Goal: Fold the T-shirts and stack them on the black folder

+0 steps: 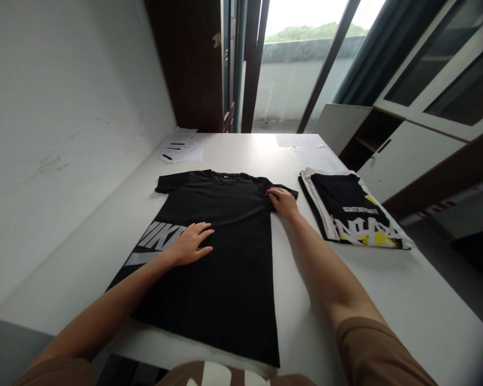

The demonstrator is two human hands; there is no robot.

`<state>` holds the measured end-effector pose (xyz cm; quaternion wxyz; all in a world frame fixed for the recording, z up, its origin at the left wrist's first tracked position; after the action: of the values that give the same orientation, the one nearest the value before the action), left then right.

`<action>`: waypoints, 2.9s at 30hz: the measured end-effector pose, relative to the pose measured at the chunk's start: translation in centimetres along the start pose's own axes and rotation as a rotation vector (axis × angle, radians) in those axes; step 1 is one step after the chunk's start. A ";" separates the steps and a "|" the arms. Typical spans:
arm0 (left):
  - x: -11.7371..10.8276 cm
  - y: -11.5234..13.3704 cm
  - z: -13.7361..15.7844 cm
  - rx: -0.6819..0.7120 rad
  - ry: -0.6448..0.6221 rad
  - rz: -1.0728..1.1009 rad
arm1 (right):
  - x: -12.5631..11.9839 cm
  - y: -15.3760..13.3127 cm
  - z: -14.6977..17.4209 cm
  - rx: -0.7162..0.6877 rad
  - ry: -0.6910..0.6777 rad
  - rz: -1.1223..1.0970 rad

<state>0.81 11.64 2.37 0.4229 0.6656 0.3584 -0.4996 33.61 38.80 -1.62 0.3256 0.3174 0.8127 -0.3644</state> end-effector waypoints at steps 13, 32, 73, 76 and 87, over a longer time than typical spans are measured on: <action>3.2 17.9 -2.2 0.515 -0.107 0.204 | -0.1 0.9 0.2 0.141 -0.193 0.293; 3.1 21.0 -1.5 0.654 -0.198 0.308 | 1.2 -1.0 0.8 -0.043 -0.367 0.155; 4.3 -11.4 -11.4 -0.381 0.101 -0.197 | 5.0 -15.4 3.6 -0.199 -0.363 0.056; 4.2 -11.4 -11.4 -0.382 0.097 -0.185 | 5.3 -12.1 2.8 -0.079 -0.332 0.109; 4.3 -11.4 -11.5 -0.386 0.077 -0.214 | 4.1 -10.1 2.4 -0.051 -0.258 0.160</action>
<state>-4.24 26.89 -2.49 0.4733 0.5491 0.5317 -0.4379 24.28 32.63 -2.13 0.4631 0.3235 0.7453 -0.3542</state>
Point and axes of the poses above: each hand's wrist, its own z-axis away from the middle knuckle, its own x-axis out of the palm, y = z × x, the point moved 4 cm from there along -z, towards the middle knuckle, and after that the axes turned 10 degrees about y, right-handed, at the moved point
